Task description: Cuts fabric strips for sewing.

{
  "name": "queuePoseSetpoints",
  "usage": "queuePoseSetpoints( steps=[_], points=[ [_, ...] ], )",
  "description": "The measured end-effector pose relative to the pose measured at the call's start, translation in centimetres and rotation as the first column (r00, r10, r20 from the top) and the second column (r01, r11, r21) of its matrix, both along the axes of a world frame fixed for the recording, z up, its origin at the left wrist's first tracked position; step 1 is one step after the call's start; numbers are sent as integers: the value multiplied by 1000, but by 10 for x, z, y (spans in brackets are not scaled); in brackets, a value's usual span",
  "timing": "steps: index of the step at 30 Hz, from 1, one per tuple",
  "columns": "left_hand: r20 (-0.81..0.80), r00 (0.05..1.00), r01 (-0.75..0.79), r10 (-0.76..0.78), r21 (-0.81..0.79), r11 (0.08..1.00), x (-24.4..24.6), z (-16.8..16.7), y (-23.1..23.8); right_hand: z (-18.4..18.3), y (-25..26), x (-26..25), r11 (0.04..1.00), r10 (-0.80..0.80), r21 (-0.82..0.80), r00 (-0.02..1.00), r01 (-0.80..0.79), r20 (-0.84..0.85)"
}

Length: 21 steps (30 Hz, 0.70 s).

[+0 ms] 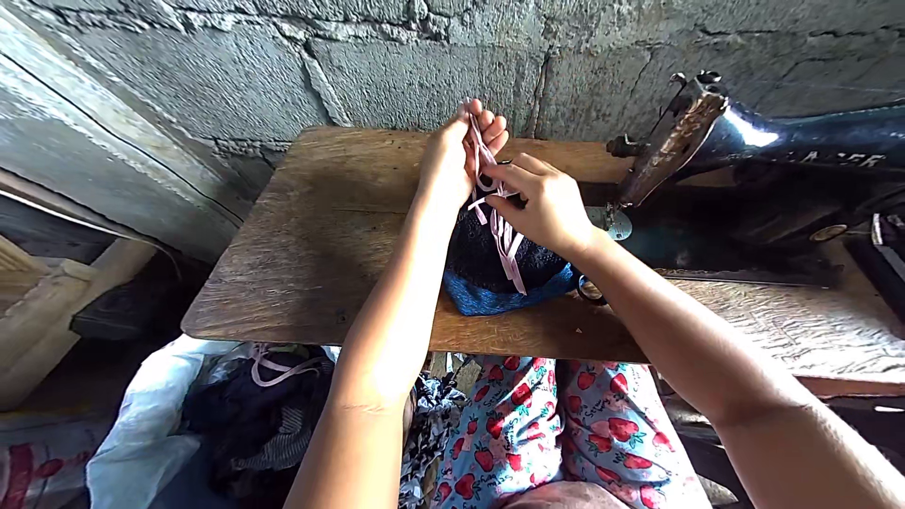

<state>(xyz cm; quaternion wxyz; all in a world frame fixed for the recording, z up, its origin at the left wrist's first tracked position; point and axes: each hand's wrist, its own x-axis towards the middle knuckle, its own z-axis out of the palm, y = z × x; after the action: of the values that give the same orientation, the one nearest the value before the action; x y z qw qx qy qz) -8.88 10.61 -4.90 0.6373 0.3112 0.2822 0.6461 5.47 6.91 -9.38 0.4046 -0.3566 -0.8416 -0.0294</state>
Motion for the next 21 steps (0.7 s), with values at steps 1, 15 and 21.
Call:
queuePoseSetpoints(
  steps=[1,15,21],
  points=[
    [13,1000,-5,5,-1,1000,0,0,0,-2,2,-1,1000,-10,9,1000,10,4],
    [-23,999,-36,37,43,998,-8,-2,7,1,-7,12,989,-43,-135,994,56,98],
    [169,985,-58,46,65,996,-23,6,7,41,-85,64,614,-237,-533,780,582,579]
  ],
)
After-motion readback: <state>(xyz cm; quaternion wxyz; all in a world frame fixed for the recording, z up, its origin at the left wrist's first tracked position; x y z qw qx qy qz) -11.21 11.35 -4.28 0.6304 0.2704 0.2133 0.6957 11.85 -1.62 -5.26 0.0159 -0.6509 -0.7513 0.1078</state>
